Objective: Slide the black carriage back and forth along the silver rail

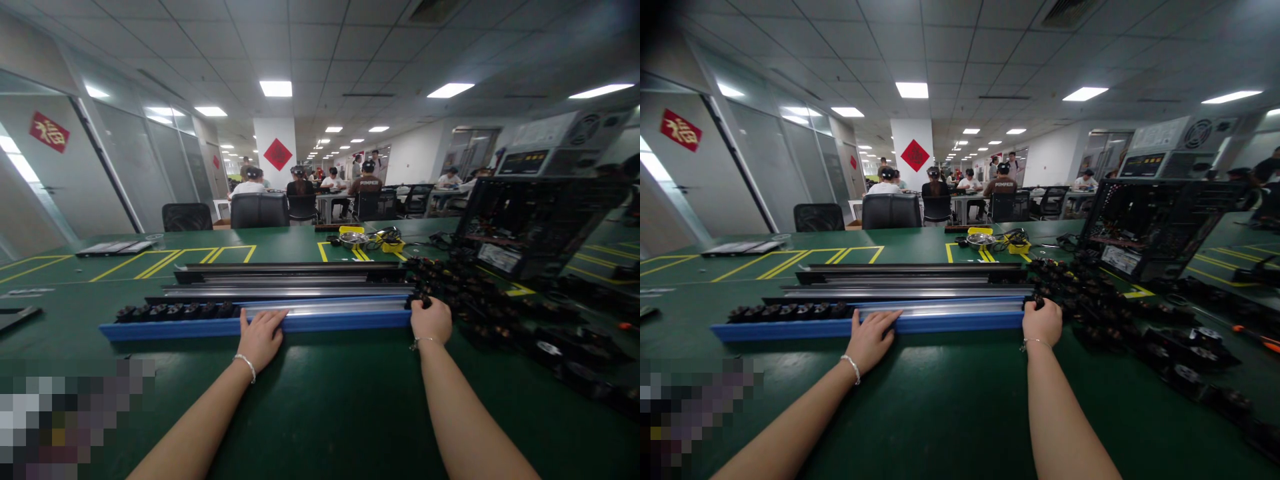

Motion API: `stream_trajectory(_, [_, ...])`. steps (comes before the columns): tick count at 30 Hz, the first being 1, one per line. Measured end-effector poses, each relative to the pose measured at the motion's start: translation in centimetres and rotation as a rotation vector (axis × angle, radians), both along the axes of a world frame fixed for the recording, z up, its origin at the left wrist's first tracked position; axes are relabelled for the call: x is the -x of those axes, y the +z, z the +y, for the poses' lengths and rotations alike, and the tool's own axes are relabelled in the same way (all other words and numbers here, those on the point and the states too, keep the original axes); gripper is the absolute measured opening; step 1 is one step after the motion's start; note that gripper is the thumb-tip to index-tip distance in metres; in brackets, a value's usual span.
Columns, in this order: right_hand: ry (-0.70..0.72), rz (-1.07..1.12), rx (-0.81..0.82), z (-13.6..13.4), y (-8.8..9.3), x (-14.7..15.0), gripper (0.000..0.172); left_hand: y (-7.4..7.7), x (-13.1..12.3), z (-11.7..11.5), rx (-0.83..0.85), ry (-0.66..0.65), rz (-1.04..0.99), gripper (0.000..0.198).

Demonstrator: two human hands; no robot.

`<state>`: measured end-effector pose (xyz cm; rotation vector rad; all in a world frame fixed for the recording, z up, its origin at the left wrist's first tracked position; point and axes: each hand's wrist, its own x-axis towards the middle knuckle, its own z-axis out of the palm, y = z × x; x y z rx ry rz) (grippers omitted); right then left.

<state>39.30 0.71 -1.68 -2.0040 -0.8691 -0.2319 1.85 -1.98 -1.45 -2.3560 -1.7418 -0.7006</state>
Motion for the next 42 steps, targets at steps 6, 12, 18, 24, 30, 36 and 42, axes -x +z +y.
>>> stream_trajectory(6, [0.054, -0.043, -0.026, 0.4, -0.2, -2.2, 0.039, 0.1, 0.0, -0.1, 0.003, 0.011, 0.014, 0.047])
stream_trajectory(12, [0.113, -0.057, -0.083, 0.9, -0.8, -3.6, 0.037, 0.2, 0.0, -0.1, 0.002, 0.023, 0.034, 0.047])
stream_trajectory(18, [0.154, -0.052, -0.083, 1.2, -1.5, -6.4, 0.039, 0.2, -0.1, -0.1, 0.003, 0.019, 0.028, 0.047])
stream_trajectory(24, [0.178, -0.076, -0.077, 1.5, -1.6, -7.3, 0.037, 0.1, -0.1, -0.1, 0.007, 0.014, 0.017, 0.047])
stream_trajectory(30, [0.061, -0.175, -0.110, 0.6, -1.0, -7.0, 0.034, 0.1, 0.0, 0.0, 0.013, 0.028, 0.026, 0.047])
stream_trajectory(36, [-0.133, -0.137, -0.089, -0.6, -0.5, -7.2, 0.041, 0.1, 0.0, -0.1, 0.004, 0.022, 0.032, 0.045])
stream_trajectory(42, [-0.162, -0.123, 0.044, -1.4, -0.3, -6.8, 0.046, 0.8, 1.3, 0.0, -0.185, 0.155, -0.057, 0.037])
